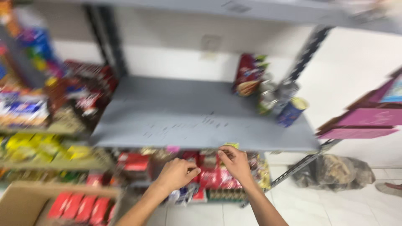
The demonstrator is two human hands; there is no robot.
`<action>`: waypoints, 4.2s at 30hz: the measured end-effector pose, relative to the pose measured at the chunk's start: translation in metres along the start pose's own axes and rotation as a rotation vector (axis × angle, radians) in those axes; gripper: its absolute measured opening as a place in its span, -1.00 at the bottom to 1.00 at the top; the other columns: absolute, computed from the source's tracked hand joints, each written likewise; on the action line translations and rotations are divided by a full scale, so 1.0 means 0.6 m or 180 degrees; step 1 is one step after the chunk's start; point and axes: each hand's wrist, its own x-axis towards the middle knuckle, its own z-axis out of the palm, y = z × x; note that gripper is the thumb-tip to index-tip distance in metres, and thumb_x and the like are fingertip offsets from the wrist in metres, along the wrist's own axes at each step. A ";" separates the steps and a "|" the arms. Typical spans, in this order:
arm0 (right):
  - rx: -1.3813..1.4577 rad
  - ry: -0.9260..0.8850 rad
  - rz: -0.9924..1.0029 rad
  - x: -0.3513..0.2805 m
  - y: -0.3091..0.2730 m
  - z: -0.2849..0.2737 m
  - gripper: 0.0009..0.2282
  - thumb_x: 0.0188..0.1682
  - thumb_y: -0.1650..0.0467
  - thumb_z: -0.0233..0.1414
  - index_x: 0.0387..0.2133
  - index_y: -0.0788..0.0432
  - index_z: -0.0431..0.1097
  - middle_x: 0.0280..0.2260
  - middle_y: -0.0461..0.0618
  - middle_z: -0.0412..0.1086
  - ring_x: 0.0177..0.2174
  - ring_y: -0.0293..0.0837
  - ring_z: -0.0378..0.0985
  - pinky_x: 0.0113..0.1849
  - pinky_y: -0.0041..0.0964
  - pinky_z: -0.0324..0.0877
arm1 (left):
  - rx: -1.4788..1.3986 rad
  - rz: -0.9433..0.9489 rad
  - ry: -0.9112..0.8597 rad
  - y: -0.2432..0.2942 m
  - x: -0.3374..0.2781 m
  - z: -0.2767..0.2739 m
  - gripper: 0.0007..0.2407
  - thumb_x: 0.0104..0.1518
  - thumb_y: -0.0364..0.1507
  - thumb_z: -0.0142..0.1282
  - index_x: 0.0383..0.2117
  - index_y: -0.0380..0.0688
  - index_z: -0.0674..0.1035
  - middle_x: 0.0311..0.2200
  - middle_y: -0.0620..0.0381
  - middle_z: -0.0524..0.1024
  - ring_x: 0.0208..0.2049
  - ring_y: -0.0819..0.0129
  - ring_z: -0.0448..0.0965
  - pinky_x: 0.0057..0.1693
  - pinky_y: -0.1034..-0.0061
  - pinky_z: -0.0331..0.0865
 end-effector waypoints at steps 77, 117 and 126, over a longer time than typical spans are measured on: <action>-0.0777 -0.4018 -0.1517 -0.187 -0.366 0.735 -0.63 0.15 0.32 -0.24 -0.34 0.33 0.49 0.09 0.44 0.47 0.18 0.35 0.43 0.22 0.19 0.29 | -0.0817 -0.2912 0.2603 -0.352 -0.491 0.122 -0.71 0.24 -0.11 0.22 -0.06 0.09 0.54 0.48 -0.08 0.26 0.26 -0.05 0.51 0.38 -0.22 0.12; -0.0960 -0.3700 -0.1532 -0.224 -0.248 0.806 -0.72 0.15 0.34 0.03 0.09 0.10 0.49 -0.02 0.20 0.61 0.05 0.19 0.64 0.03 0.12 0.58 | -0.0660 -0.2740 0.0710 -0.634 -0.511 0.082 -0.50 0.10 -0.19 0.42 0.18 0.10 0.53 -0.01 0.10 0.75 0.23 -0.01 0.64 0.54 -0.41 -0.44; -0.1360 -0.3587 -0.2390 -0.283 -0.282 0.768 -0.43 0.08 0.55 -0.01 0.43 0.04 0.24 0.34 0.22 0.34 0.08 0.41 0.57 0.12 0.30 0.55 | -0.0687 -0.2718 0.0707 -0.639 -0.529 0.082 -0.57 0.02 -0.16 0.48 0.02 0.08 0.64 -0.16 0.20 0.79 0.16 -0.04 0.68 0.54 -0.42 -0.26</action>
